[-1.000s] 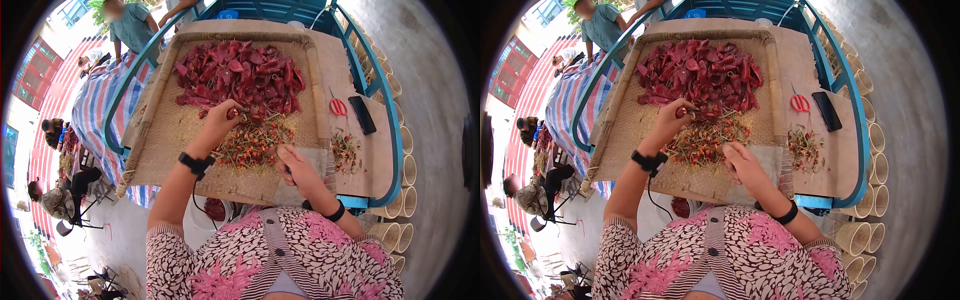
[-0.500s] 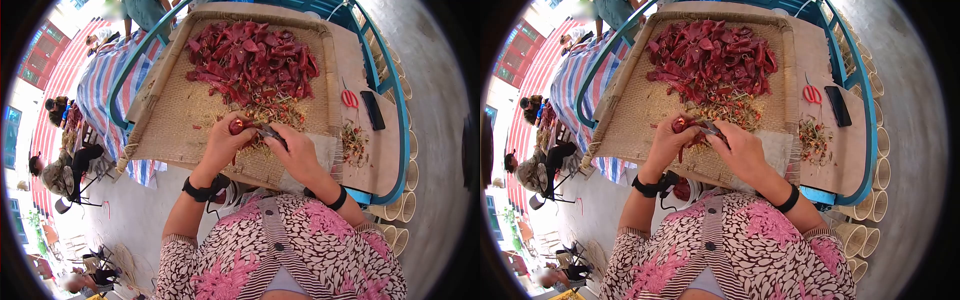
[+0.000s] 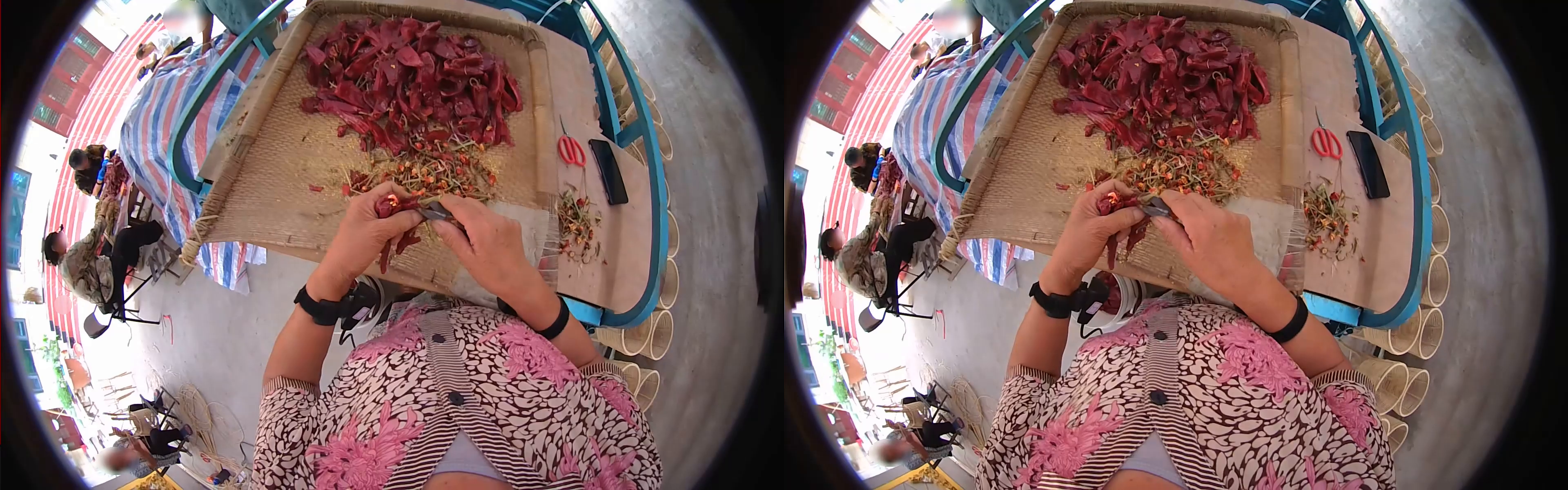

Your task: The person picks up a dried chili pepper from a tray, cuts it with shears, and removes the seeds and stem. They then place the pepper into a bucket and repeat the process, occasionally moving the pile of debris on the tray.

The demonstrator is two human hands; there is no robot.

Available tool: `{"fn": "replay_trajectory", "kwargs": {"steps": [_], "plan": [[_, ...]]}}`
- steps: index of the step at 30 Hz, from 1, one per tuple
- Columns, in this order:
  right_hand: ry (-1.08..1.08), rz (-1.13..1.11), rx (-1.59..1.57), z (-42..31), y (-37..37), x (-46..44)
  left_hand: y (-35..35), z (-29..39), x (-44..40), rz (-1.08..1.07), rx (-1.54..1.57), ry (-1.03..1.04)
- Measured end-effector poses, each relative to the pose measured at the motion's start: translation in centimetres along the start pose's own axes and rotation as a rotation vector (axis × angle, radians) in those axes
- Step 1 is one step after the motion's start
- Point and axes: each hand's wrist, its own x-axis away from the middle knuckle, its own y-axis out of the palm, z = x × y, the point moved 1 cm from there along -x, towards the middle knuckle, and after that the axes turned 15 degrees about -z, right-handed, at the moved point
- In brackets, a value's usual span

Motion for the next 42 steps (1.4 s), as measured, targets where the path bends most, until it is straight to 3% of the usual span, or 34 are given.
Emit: {"fn": "replay_trajectory", "kwargs": {"steps": [2,7,10,12,16,20,25,29,35,40,42], "plan": [[-0.033,0.053,-0.055,0.7,0.9,0.2,0.0,-0.7,0.0,-0.022,0.061,0.012],[0.04,-0.183,-0.745,0.9,0.9,0.8,0.4,-1.7,0.0,-0.11,0.401,0.089],[0.168,-0.392,-1.349,1.5,0.8,0.8,0.1,-2.2,-0.4,-0.134,0.369,0.16],[0.211,-0.408,-1.448,1.5,0.9,0.8,-0.3,-2.9,-0.7,-0.146,0.397,0.182],[0.112,-0.229,-0.946,0.3,0.3,-0.1,-1.1,-3.1,-1.1,-0.137,0.363,0.131],[0.067,-0.142,-0.31,0.9,0.0,-0.5,-1.4,-2.6,-1.3,-0.05,0.051,0.093],[0.053,-0.17,-0.279,0.9,-0.1,-0.7,-1.0,-2.3,-1.5,-0.08,0.01,0.202],[0.003,-0.079,-0.225,1.1,0.4,-0.8,-1.4,-2.5,-1.4,-0.065,-0.023,0.084],[0.179,-0.36,-1.191,1.4,0.4,-0.6,-1.1,-2.7,-1.9,-0.128,0.25,0.173],[0.365,-0.55,-1.707,0.3,-0.2,-0.4,-1.2,-3.2,-2.1,-0.348,0.453,0.327],[0.371,-0.603,-1.841,0.4,-0.1,-0.5,-1.4,-3.2,-2.1,-0.356,0.511,0.294]]}}
